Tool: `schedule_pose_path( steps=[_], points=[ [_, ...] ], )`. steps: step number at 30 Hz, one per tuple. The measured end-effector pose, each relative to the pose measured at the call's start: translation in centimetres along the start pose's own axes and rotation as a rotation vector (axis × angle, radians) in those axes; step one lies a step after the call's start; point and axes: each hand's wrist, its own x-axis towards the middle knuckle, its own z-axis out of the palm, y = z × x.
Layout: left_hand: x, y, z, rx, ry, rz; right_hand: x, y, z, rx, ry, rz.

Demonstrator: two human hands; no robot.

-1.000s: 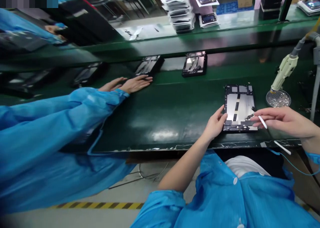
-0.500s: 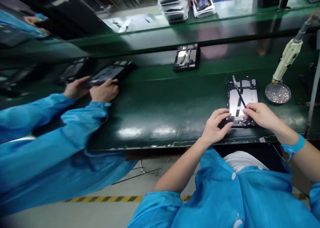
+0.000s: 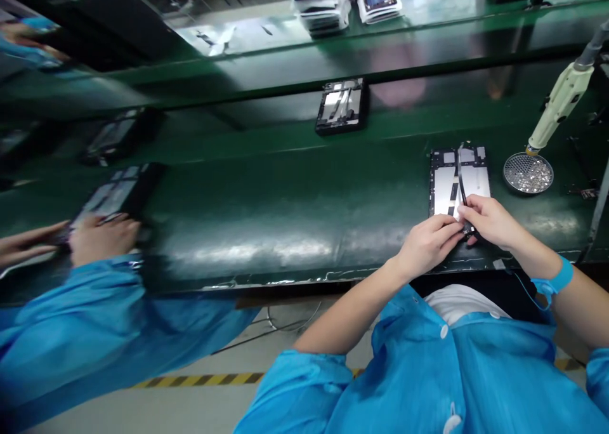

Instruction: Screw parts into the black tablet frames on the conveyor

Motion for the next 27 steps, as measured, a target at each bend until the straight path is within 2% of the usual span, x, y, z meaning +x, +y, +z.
schedule_pose_path(
  steps=[4, 11, 18, 22, 24, 25, 27],
  points=[
    [-0.3, -0.3, -0.6, 0.058, -0.083, 0.052, -1.5, 1.1, -0.7, -0.001, 0.038, 0.074],
    [-0.8, -0.7, 0.1, 0.194, -0.208, 0.133, -3.6, 2.6, -1.9, -0.216, 0.098, -0.092],
    [-0.9, -1.3, 0.8, 0.161, -0.206, 0.125, -3.5, 3.2, -2.5, -0.173, 0.101, -0.038],
    [-0.8, -1.5, 0.9, 0.117, -0.181, 0.117, -3.4, 3.7, -3.3, -0.136, 0.135, -0.065],
    [-0.9, -1.7, 0.7, 0.082, -0.162, 0.098, -3.1, 3.7, -3.9, -0.19, 0.251, -0.076],
    [-0.9, -1.7, 0.6, 0.069, -0.15, 0.088, -2.7, 3.6, -4.3, -0.221, 0.36, -0.081],
    [-1.2, -1.6, 0.5, 0.064, -0.128, 0.069, -1.6, 3.4, -5.2, -0.227, 0.679, -0.141]
  ],
)
